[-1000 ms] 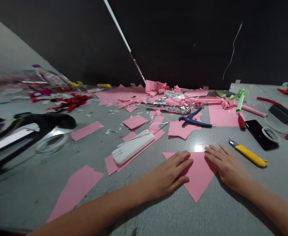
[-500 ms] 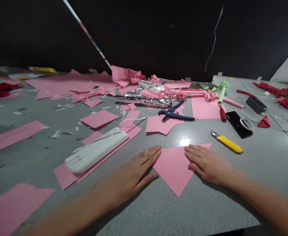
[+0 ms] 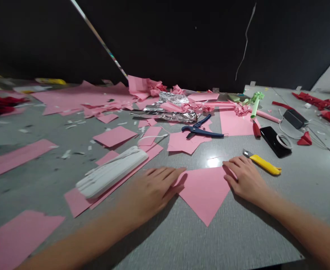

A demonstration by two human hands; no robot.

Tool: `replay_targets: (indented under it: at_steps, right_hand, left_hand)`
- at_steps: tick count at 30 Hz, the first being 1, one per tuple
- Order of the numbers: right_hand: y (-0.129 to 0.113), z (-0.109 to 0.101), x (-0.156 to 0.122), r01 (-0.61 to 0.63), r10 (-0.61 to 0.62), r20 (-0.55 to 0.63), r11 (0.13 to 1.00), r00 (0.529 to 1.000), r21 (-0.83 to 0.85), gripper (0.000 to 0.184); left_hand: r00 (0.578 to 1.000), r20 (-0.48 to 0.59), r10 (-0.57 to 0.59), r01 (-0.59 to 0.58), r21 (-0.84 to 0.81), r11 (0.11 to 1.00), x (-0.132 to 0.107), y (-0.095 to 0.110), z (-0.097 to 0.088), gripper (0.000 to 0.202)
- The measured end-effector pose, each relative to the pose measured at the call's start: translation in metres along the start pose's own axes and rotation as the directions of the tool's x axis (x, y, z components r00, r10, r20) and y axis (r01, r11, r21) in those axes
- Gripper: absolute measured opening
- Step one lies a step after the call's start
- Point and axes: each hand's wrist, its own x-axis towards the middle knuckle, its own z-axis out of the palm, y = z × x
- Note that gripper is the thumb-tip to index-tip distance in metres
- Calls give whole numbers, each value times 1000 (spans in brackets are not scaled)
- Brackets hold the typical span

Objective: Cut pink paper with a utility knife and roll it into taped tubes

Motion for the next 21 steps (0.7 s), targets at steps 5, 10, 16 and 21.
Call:
replay_targets:
  at_steps: [5,10,16,21]
  right_hand:
    - [-1,-4,2,-75,74,51,997,996,31,14]
    - [-5,-8,5,-78,71,92,994,993,81,15]
    - [-11,-10,3,-118,106,91,983,990,137,40]
    - [-12,-13,5,-129,116,61,935,991,331,7]
  left_hand:
    - [993,96,-69,85,-173,981,12,-1,-4,28]
    - [995,41,-90,99,-383,918,7,-18,10,35]
    - [984,60,-170,176,-523,834,4,-16,12,55]
    - [955,127,-269,287,-630,721,5,-22,-7,36]
